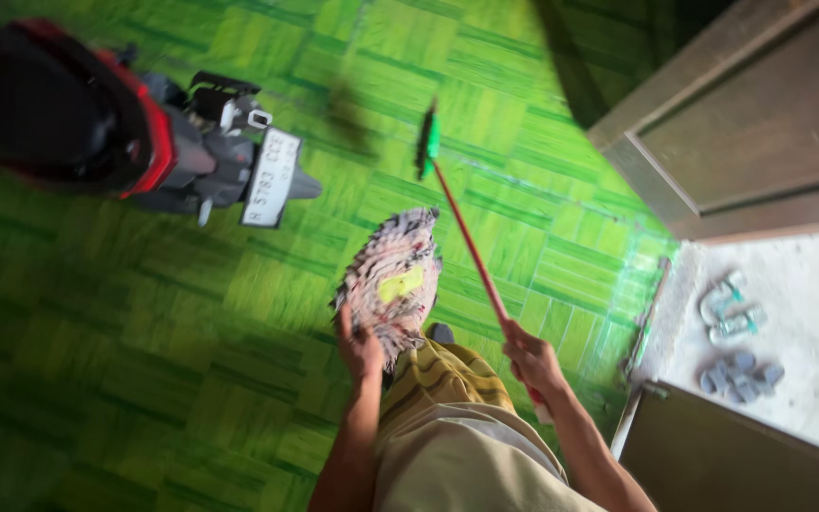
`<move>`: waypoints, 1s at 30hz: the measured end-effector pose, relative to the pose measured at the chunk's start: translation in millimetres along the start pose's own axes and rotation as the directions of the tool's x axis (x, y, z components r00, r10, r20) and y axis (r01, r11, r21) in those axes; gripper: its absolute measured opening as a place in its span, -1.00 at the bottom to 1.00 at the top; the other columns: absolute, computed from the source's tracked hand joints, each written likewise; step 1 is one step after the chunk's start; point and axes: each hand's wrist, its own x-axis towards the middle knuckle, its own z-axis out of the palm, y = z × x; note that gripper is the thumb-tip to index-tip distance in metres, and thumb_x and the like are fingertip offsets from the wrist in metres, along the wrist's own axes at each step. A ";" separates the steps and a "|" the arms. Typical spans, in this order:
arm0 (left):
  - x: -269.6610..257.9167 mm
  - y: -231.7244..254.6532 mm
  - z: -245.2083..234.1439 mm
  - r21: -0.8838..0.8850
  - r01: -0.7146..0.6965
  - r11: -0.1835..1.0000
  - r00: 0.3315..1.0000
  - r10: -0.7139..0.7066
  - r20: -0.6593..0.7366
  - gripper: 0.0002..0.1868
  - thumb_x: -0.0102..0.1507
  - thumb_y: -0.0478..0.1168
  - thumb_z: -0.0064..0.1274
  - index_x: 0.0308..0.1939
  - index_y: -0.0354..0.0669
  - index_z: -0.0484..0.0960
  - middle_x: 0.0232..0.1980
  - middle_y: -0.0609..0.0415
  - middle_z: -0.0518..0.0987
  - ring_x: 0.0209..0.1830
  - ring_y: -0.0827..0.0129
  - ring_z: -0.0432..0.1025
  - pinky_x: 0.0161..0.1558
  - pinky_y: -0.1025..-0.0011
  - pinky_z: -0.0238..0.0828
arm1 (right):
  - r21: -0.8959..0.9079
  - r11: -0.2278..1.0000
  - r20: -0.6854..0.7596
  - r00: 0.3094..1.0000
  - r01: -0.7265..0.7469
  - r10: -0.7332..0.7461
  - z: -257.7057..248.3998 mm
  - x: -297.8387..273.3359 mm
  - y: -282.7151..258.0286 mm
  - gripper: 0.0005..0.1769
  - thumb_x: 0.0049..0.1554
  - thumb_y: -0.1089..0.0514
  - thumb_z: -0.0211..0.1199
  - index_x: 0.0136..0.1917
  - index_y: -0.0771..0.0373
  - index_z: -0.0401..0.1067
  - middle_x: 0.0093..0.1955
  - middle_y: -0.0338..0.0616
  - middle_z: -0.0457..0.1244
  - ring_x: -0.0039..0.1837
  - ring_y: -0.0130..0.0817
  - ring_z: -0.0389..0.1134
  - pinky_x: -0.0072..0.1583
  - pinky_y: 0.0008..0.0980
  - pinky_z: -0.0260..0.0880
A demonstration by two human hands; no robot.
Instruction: The person sweeps a green tiled floor using a broom, pushing debris toward an open doorway while holding a bundled cloth in their other hand. They move around a motorcycle and sweep dirt out of the entryway.
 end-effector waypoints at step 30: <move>41.5 108.1 30.5 0.017 -0.308 0.951 0.881 0.279 0.381 -0.39 0.23 -0.24 0.14 0.39 0.02 0.42 0.43 -0.11 0.38 0.40 -0.05 0.30 0.32 0.10 0.31 | -0.435 0.857 -0.325 0.936 -0.277 0.137 -33.0 47.5 30.0 -0.58 0.19 0.08 0.20 0.33 -0.10 0.41 -0.24 -0.12 0.40 -0.35 -0.38 0.41 -0.29 -0.32 0.46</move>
